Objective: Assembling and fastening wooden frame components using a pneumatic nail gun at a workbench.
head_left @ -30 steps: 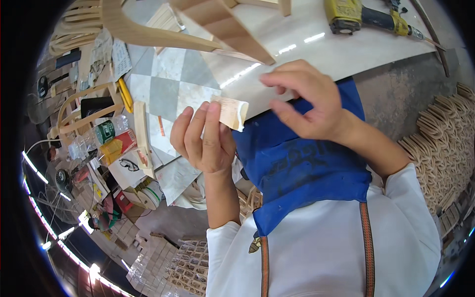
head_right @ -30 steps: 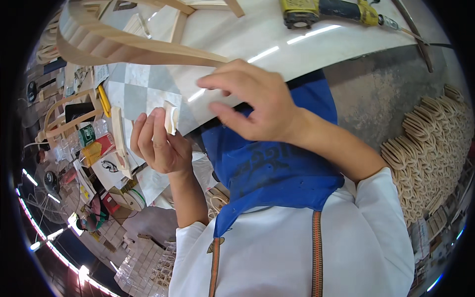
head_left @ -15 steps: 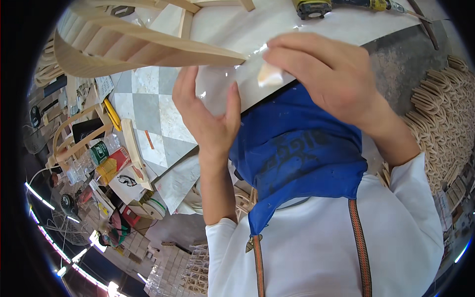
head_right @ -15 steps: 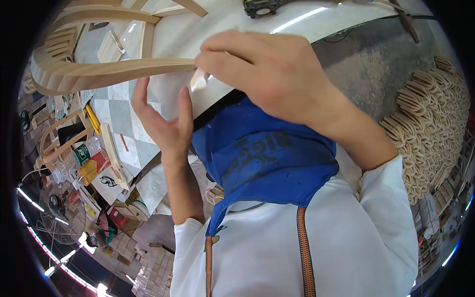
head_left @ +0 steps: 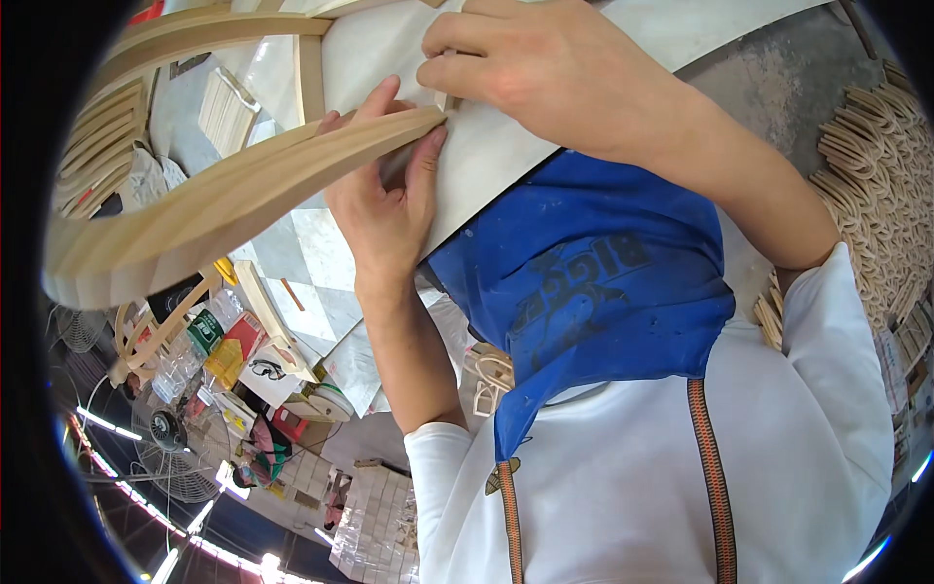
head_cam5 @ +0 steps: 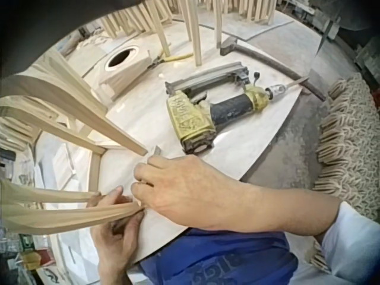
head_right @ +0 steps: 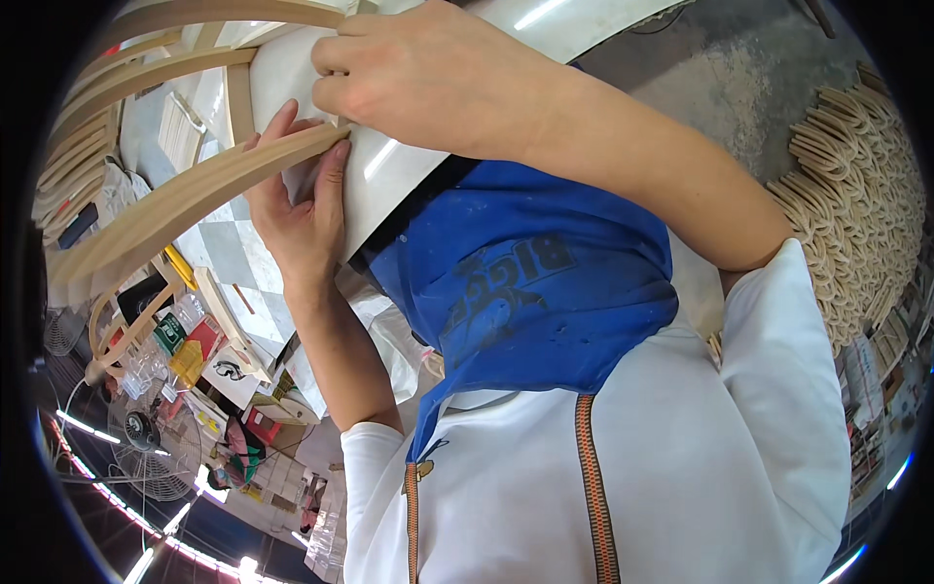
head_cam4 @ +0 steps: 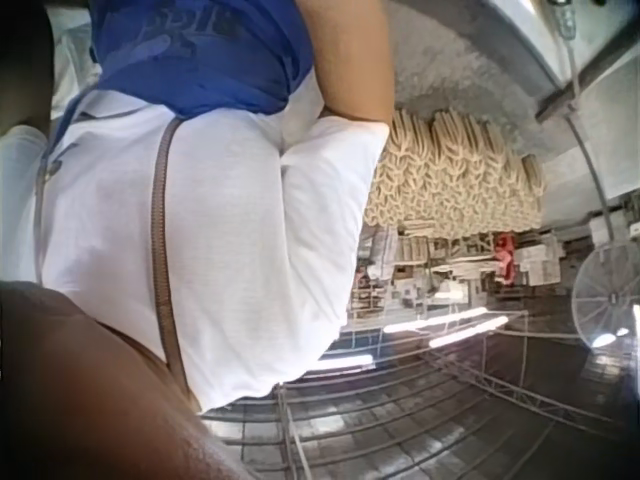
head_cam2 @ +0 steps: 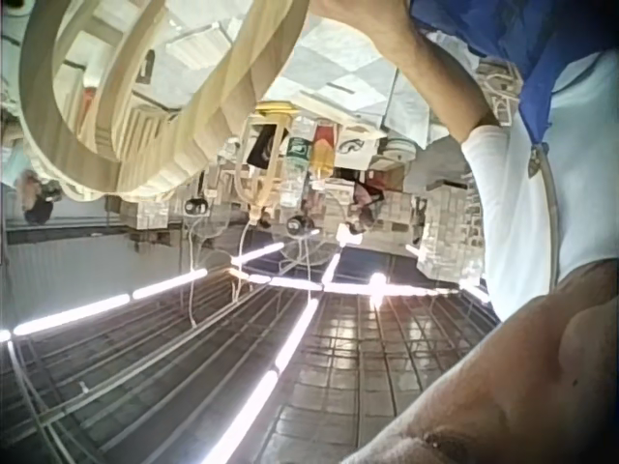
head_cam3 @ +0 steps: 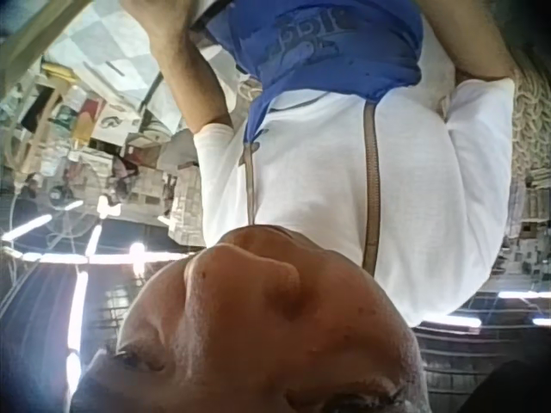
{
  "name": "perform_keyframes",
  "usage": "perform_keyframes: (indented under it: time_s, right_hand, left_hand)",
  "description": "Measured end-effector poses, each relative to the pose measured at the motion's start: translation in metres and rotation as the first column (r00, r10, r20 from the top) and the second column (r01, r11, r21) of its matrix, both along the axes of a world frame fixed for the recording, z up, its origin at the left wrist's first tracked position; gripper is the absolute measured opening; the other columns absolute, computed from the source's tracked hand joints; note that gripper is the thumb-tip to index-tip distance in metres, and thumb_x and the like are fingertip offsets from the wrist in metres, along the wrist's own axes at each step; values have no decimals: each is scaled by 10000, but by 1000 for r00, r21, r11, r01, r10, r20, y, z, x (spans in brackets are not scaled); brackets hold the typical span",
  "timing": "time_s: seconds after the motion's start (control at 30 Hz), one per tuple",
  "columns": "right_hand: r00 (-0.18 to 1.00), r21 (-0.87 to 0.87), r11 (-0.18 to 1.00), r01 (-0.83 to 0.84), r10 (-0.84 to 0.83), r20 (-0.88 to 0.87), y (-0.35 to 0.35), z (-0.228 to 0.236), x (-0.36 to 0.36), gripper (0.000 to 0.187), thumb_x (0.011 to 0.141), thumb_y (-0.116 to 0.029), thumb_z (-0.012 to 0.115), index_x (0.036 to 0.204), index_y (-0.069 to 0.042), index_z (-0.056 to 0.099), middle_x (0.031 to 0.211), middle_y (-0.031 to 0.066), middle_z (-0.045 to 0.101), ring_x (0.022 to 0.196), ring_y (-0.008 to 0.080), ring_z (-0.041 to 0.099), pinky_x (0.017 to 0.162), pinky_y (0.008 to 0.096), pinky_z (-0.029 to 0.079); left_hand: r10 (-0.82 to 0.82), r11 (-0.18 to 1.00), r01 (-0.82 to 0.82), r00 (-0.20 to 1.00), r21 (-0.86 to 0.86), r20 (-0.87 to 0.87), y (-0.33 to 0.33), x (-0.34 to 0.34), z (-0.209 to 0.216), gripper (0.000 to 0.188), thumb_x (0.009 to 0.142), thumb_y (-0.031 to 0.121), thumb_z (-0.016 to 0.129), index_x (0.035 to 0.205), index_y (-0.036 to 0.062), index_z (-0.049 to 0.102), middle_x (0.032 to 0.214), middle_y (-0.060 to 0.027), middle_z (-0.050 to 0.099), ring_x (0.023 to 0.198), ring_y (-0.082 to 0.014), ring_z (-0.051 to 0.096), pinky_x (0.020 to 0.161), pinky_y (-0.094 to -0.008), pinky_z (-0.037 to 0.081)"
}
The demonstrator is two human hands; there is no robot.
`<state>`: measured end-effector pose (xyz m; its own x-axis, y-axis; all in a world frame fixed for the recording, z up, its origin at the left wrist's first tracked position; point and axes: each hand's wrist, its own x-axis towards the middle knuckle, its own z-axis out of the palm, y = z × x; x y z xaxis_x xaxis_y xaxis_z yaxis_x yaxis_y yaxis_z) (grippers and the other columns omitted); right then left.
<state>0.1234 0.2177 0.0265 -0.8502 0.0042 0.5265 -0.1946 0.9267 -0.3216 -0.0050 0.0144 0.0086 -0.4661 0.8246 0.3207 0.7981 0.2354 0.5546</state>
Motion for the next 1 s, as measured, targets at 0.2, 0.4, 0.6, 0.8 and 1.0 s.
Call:
perform_keyframes:
  time_s: [0.2,0.4,0.6,0.8,1.0]
  right_hand:
    - [995,-18,997,-76,75,-63,5,-21,-11,72,952,-117,618,988,-58,636,996,103,591,886,245,621,755,317,558]
    - [987,-75,985,-158,158,-10,2,-29,-19,67,948,-118,627,963,-55,646,964,104,597,868,236,617,739,312,561]
    - [979,-92,980,-176,184,92,4,-25,-18,75,950,-120,629,942,-48,648,941,103,603,847,237,612,710,310,561]
    - [973,-78,975,-207,214,88,5,-33,-22,81,954,-116,624,936,-40,643,942,104,604,839,238,607,689,309,558]
    - [981,-159,968,-193,191,-24,5,-38,-24,77,957,-110,616,946,-36,639,946,107,602,843,240,604,699,310,556]
  left_hand:
    - [-39,998,36,997,48,61,1,-1,-3,538,832,68,887,1344,65,723,952,-17,779,972,-193,705,1177,-447,413]
    - [-28,994,5,975,107,220,5,2,-2,493,820,23,888,1290,53,741,1044,-50,784,968,-200,696,1045,-382,510]
    - [-24,986,-28,953,166,302,3,-2,-10,421,808,6,898,1202,42,754,1127,-85,777,969,-208,686,880,-317,562]
    - [1,990,-50,939,134,344,2,0,-8,347,793,10,908,1106,62,766,1115,-55,784,967,-188,679,920,-328,542]
    - [-68,989,33,967,142,246,7,-6,-9,305,792,20,906,1056,97,774,1081,-8,785,944,-165,665,1017,-340,474]
